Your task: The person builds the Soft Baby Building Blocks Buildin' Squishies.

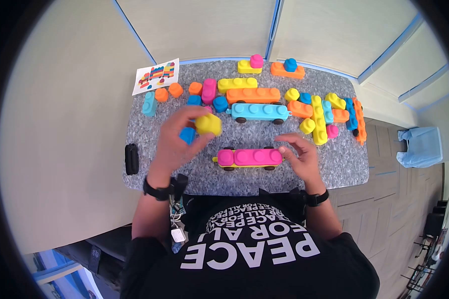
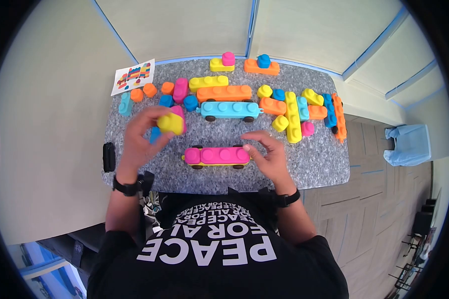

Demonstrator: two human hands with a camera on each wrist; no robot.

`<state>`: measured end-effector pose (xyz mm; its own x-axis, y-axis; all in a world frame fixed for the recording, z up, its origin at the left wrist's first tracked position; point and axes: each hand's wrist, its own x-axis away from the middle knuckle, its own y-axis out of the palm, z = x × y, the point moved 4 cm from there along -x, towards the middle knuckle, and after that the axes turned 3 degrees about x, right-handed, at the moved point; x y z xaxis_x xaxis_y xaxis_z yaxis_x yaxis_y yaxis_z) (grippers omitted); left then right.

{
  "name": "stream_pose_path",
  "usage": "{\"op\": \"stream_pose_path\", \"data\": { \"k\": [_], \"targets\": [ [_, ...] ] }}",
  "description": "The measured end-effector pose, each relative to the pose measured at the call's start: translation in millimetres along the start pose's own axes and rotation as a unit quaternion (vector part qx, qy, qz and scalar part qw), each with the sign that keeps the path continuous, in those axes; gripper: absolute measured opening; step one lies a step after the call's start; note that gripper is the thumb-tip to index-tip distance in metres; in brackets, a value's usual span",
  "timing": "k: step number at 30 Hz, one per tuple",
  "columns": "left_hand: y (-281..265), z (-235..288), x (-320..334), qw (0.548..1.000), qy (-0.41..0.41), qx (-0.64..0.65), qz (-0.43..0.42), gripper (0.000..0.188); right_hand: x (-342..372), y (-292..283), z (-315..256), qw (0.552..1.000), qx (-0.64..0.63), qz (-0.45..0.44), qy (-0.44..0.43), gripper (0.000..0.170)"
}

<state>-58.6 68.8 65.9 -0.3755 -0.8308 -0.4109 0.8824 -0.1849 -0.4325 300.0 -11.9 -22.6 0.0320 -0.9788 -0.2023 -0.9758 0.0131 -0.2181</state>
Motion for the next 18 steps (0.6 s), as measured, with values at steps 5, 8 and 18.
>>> {"op": "stream_pose_path", "data": {
  "k": [5,8,18],
  "targets": [
    [60,30,19,0.994,0.048,-0.044,-0.086,0.053,0,14,-2,0.999,0.033,-0.022,-0.030,0.028],
    [78,27,26,0.992,0.045,-0.047,-0.104,0.053,2,15,2,0.998,0.038,-0.046,-0.028,0.028],
    [91,11,31,0.992,0.015,-0.024,-0.122,0.056,4,19,8,0.998,0.041,-0.047,-0.013,0.025]
  ]
}}
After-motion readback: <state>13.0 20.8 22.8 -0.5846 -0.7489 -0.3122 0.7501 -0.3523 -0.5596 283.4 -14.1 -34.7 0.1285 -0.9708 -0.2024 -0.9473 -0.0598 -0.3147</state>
